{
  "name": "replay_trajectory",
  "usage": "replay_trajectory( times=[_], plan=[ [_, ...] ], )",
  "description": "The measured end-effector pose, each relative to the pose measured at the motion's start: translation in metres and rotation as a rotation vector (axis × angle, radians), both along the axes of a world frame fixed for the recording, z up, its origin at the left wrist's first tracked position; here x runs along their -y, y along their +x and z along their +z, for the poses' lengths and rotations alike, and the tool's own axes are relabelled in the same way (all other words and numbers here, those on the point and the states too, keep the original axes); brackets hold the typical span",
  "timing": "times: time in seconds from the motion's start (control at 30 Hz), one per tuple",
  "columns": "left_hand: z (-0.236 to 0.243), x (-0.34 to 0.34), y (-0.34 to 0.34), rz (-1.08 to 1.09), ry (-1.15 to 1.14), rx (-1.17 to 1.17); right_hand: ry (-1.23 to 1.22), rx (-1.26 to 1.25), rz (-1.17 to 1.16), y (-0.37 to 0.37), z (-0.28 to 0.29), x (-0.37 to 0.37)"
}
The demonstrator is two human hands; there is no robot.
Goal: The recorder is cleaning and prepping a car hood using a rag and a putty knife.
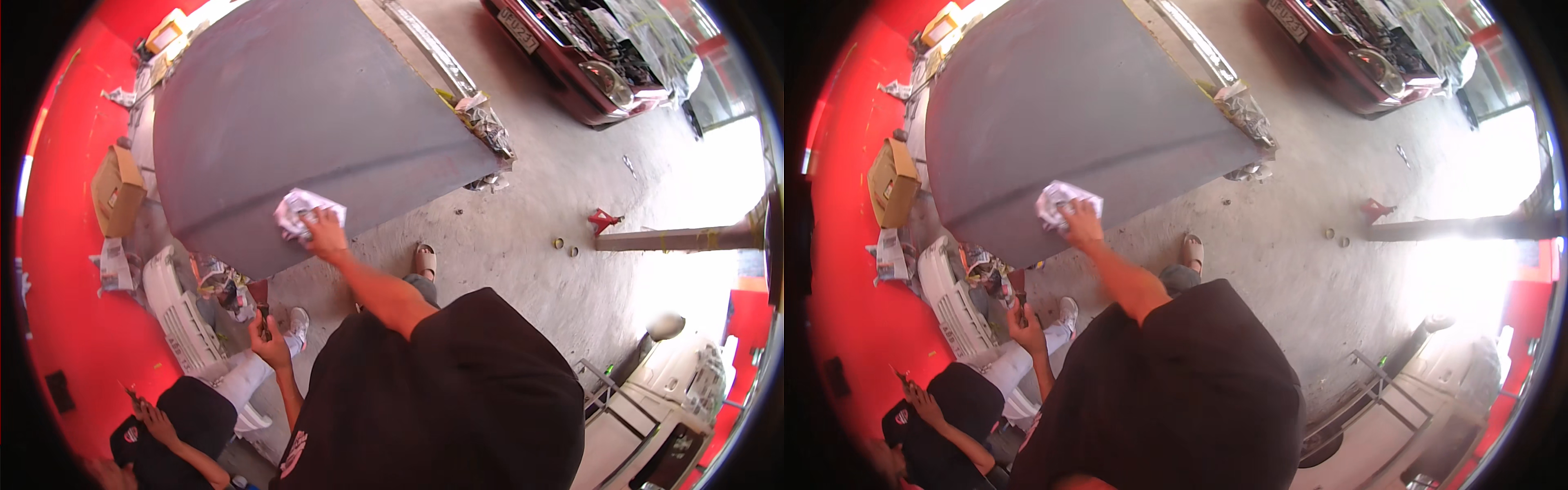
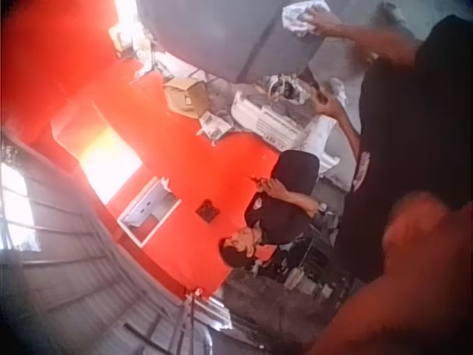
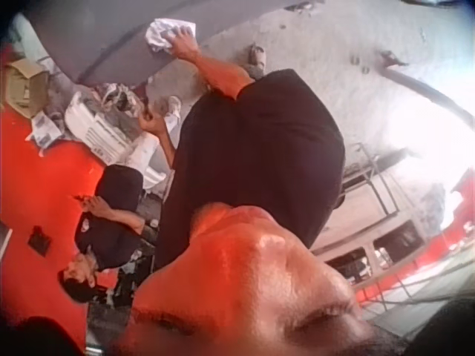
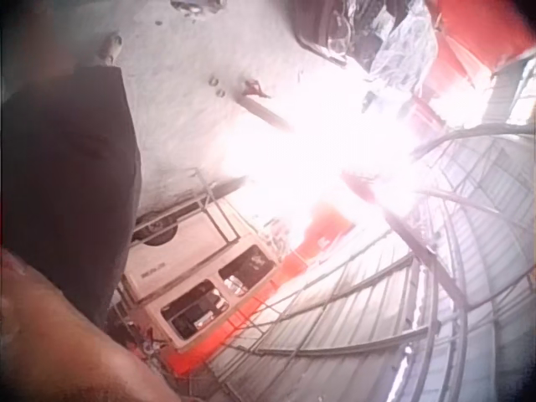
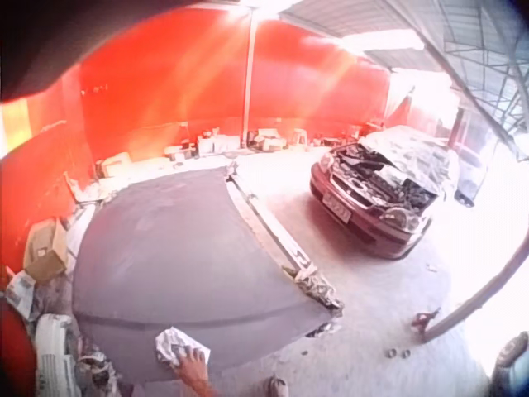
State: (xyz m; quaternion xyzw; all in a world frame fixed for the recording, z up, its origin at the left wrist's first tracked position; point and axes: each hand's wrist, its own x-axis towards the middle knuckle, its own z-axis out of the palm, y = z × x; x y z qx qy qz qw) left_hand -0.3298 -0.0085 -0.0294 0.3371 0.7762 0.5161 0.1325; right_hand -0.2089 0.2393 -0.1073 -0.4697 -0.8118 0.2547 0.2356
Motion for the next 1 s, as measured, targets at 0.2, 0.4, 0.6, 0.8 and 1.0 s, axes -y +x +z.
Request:
replay_trajectory(
  times=[0.2,0.4,0.6,0.8,1.0],
  plan=[
    [0.001,-0.035,0.052,-0.032,-0.073,-0.020,0.126,0.127,-0.402,0.176,-0.040,-0.061],
    [0.022,-0.099,0.127,-0.131,-0.023,-0.104,-0.196,0.281,-0.907,0.400,-0.048,-0.189],
    [0.018,-0.092,0.181,-0.018,-0.063,-0.024,0.063,0.125,-0.666,0.322,-0.035,-0.176],
    [0.020,-0.058,0.176,0.124,-0.183,0.034,0.088,0.367,-0.315,0.189,-0.001,-0.136],
    [0.010,-0.032,0.125,0.265,-0.182,0.049,0.270,0.251,0.127,0.056,0.001,-0.126]
  ],
)
